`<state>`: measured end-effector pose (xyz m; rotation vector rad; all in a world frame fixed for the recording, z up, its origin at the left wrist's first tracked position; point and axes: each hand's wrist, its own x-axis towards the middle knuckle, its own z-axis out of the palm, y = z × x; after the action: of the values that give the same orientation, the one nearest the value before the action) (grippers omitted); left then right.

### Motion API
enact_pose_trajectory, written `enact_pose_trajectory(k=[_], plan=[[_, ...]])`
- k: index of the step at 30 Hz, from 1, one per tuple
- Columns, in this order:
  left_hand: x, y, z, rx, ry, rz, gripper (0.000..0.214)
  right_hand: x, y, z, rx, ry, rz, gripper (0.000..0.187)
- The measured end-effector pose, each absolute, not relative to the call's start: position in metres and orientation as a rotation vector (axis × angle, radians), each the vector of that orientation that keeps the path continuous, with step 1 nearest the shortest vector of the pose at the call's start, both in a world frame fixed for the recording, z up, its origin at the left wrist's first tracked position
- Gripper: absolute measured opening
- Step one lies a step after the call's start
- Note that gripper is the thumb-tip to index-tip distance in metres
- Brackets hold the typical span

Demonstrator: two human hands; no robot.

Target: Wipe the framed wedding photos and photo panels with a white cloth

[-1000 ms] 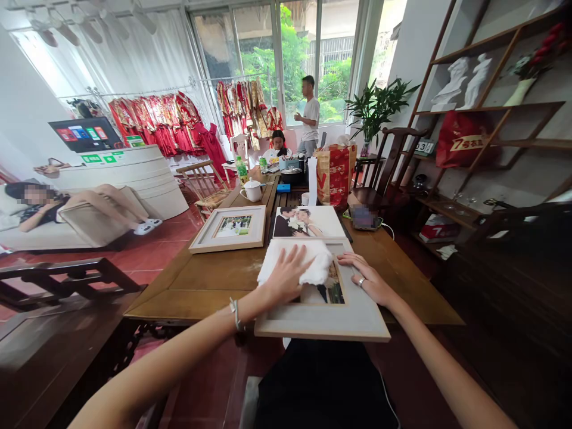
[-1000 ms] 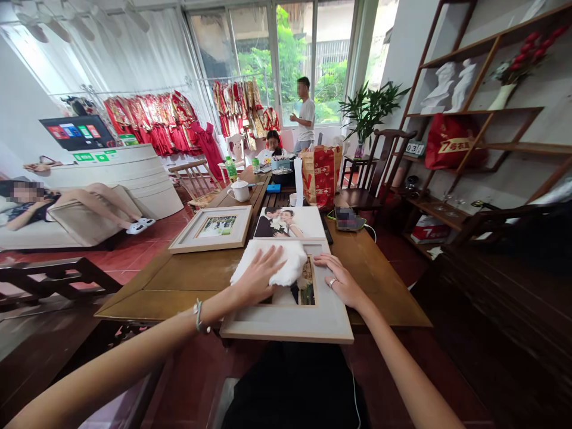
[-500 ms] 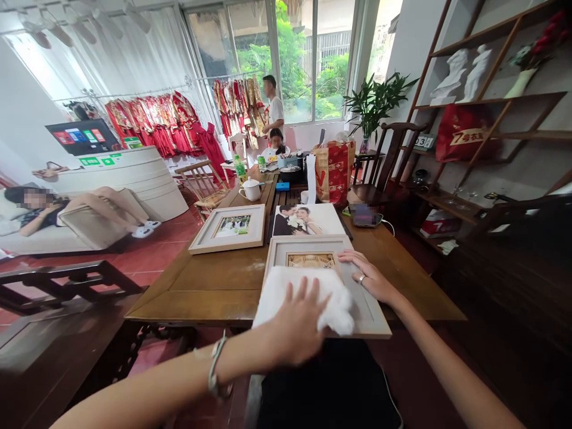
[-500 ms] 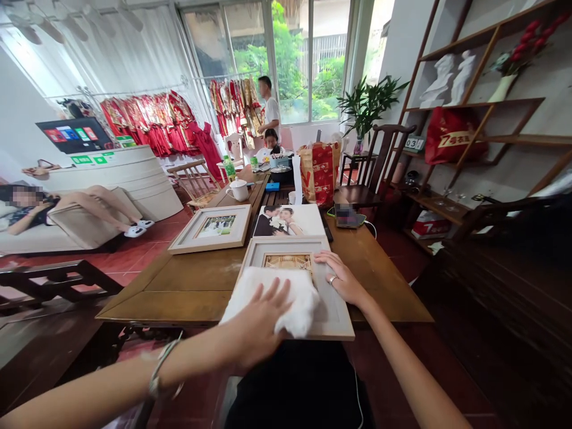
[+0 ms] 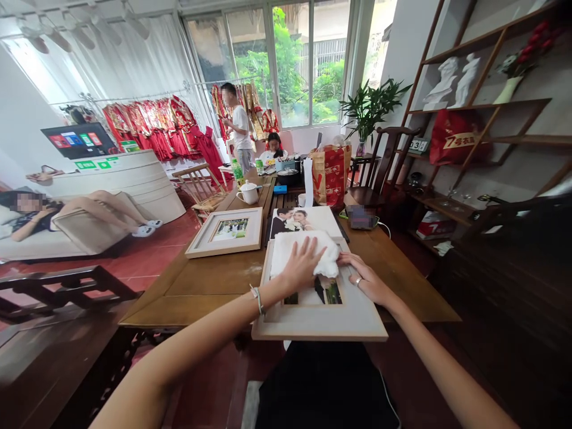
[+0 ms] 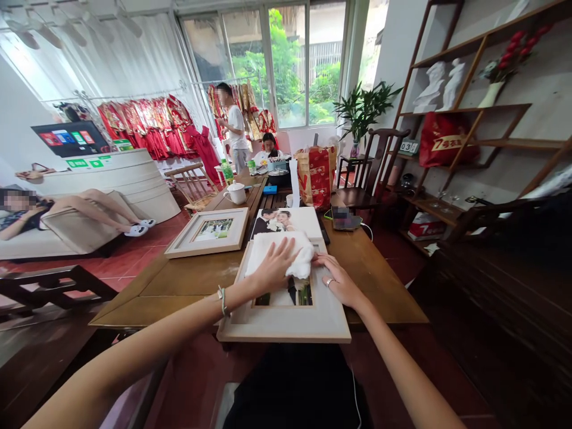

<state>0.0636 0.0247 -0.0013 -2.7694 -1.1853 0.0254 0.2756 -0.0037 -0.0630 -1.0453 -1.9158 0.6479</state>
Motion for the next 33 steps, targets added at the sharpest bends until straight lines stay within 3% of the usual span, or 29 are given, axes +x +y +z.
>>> enact_pose_trajectory(k=[7, 13, 20, 33], plan=[[0.068, 0.048, 0.012, -2.963, -0.962, 0.129, 0.067, 0.276, -0.005, -0.060, -1.075, -1.870, 0.704, 0.034], [0.060, -0.040, 0.023, -3.192, -1.073, 0.267, 0.060, 0.275, -0.005, -0.063, -1.045, -1.876, 0.669, 0.034], [0.064, -0.110, 0.036, -3.387, -0.514, 0.126, 0.068, 0.275, -0.002, -0.065, -1.056, -1.880, 0.677, 0.035], [0.046, -0.010, 0.019, -3.059, -0.979, 0.249, 0.072, 0.274, -0.007, -0.060, -1.065, -1.895, 0.664, 0.032]])
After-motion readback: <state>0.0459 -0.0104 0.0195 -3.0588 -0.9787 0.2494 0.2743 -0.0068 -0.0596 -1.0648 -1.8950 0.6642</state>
